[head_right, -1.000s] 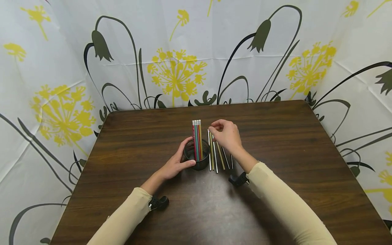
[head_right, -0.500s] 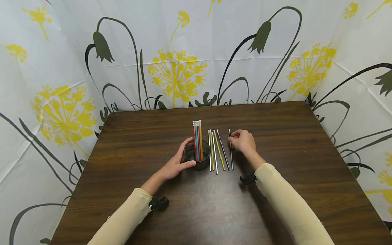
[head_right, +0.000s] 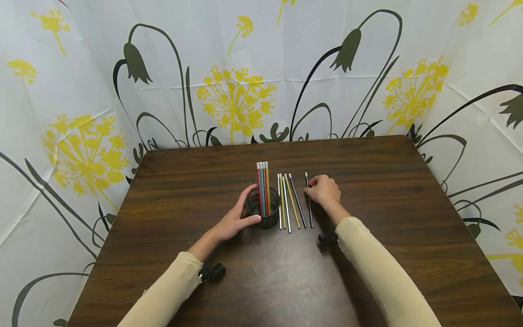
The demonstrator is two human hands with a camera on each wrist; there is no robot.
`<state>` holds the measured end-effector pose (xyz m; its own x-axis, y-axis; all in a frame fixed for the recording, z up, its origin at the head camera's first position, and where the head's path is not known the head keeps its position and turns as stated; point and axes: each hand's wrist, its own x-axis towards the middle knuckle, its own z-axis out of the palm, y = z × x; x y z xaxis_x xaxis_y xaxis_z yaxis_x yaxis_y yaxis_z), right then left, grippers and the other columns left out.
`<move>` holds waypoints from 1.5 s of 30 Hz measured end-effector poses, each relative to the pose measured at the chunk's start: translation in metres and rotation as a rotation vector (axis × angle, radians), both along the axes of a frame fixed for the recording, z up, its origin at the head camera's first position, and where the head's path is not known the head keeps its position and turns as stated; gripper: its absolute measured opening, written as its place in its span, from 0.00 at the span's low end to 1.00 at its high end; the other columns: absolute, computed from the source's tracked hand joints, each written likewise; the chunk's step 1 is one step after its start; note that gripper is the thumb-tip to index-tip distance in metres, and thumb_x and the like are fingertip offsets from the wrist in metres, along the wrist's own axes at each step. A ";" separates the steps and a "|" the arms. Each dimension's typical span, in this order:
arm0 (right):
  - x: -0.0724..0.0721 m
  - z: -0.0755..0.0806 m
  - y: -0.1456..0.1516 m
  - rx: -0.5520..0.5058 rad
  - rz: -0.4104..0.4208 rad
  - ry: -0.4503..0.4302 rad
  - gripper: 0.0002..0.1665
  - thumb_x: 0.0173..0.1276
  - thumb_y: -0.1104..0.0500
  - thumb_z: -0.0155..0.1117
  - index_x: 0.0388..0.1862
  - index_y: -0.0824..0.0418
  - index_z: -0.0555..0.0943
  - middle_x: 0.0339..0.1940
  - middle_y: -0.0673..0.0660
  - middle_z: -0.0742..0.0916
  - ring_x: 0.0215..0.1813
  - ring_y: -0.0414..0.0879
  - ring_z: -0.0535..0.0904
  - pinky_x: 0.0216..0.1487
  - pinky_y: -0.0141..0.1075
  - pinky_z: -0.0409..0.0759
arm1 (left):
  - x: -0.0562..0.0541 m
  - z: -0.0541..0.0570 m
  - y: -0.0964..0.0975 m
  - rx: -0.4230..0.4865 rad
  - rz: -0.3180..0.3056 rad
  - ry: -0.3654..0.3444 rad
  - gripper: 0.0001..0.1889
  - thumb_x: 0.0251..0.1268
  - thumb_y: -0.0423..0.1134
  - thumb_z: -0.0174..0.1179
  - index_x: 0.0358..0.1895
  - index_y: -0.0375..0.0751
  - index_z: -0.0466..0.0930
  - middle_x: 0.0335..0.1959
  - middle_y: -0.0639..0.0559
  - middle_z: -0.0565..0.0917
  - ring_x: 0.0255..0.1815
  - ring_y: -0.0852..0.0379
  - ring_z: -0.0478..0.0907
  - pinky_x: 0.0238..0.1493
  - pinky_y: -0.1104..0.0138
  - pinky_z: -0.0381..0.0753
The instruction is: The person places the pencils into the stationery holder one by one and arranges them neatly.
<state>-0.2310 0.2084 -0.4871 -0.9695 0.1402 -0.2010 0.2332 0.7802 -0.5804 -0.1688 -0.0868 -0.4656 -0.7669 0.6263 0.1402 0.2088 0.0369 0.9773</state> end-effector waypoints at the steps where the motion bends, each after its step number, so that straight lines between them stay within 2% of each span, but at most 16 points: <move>1: 0.000 0.000 0.000 0.010 0.002 0.001 0.16 0.63 0.50 0.71 0.44 0.57 0.85 0.28 0.50 0.88 0.23 0.41 0.81 0.30 0.42 0.75 | 0.000 0.000 0.000 0.002 -0.001 0.000 0.43 0.68 0.25 0.57 0.78 0.38 0.39 0.73 0.33 0.55 0.71 0.36 0.59 0.67 0.39 0.57; 6: -0.002 -0.001 0.002 0.021 0.015 0.005 0.15 0.63 0.49 0.70 0.43 0.57 0.85 0.29 0.50 0.88 0.23 0.41 0.82 0.31 0.43 0.75 | 0.000 -0.002 0.000 0.005 -0.001 0.002 0.43 0.67 0.24 0.57 0.78 0.39 0.39 0.74 0.34 0.54 0.72 0.36 0.58 0.67 0.40 0.57; 12: -0.001 0.004 0.006 -0.039 0.034 -0.018 0.15 0.64 0.51 0.69 0.45 0.59 0.85 0.34 0.54 0.88 0.22 0.42 0.82 0.27 0.40 0.77 | 0.000 -0.001 0.000 0.000 -0.002 0.003 0.43 0.67 0.24 0.57 0.78 0.38 0.39 0.74 0.33 0.54 0.72 0.36 0.58 0.67 0.39 0.57; 18: 0.001 0.017 0.009 -0.097 0.034 0.004 0.13 0.67 0.54 0.65 0.46 0.60 0.83 0.29 0.53 0.88 0.23 0.43 0.82 0.27 0.38 0.77 | 0.000 0.000 0.001 -0.004 0.001 0.002 0.43 0.67 0.24 0.57 0.78 0.38 0.39 0.74 0.33 0.55 0.72 0.36 0.58 0.67 0.40 0.57; 24: 0.005 0.039 0.008 -0.196 0.042 0.107 0.15 0.67 0.55 0.65 0.48 0.63 0.82 0.36 0.59 0.88 0.27 0.48 0.85 0.27 0.36 0.79 | 0.000 0.000 0.000 -0.009 -0.001 0.012 0.43 0.67 0.25 0.58 0.77 0.37 0.39 0.74 0.33 0.54 0.73 0.37 0.56 0.68 0.40 0.56; 27: 0.005 0.052 0.007 -0.274 0.035 0.172 0.16 0.68 0.57 0.65 0.49 0.65 0.82 0.39 0.62 0.88 0.31 0.53 0.87 0.27 0.38 0.82 | 0.000 -0.001 0.000 -0.001 -0.004 0.013 0.43 0.67 0.26 0.58 0.78 0.37 0.39 0.74 0.33 0.54 0.73 0.37 0.57 0.68 0.40 0.56; 30: 0.007 0.066 0.005 -0.338 0.036 0.244 0.15 0.68 0.57 0.66 0.49 0.65 0.82 0.38 0.63 0.88 0.30 0.52 0.87 0.27 0.41 0.83 | -0.001 -0.001 0.000 0.008 -0.006 0.012 0.43 0.68 0.26 0.58 0.78 0.38 0.39 0.74 0.33 0.55 0.72 0.37 0.57 0.67 0.40 0.57; 34: 0.011 0.084 -0.001 -0.400 0.062 0.343 0.16 0.67 0.56 0.67 0.49 0.64 0.83 0.36 0.62 0.88 0.27 0.45 0.85 0.25 0.38 0.83 | -0.001 -0.002 0.000 0.014 -0.002 0.009 0.43 0.68 0.27 0.58 0.78 0.38 0.40 0.74 0.33 0.55 0.72 0.37 0.58 0.67 0.40 0.57; 38: 0.018 0.099 -0.008 -0.445 0.091 0.424 0.18 0.66 0.57 0.67 0.51 0.65 0.83 0.36 0.62 0.88 0.27 0.42 0.84 0.25 0.36 0.82 | -0.002 -0.004 0.000 0.017 -0.007 0.014 0.43 0.68 0.26 0.58 0.78 0.38 0.39 0.74 0.34 0.54 0.73 0.38 0.56 0.68 0.40 0.57; 45: 0.032 0.118 -0.029 -0.539 0.132 0.509 0.18 0.66 0.65 0.66 0.53 0.72 0.80 0.39 0.69 0.87 0.25 0.31 0.81 0.24 0.33 0.81 | -0.003 -0.004 0.001 0.008 -0.009 0.020 0.42 0.68 0.24 0.56 0.78 0.38 0.39 0.74 0.34 0.54 0.74 0.39 0.55 0.68 0.40 0.57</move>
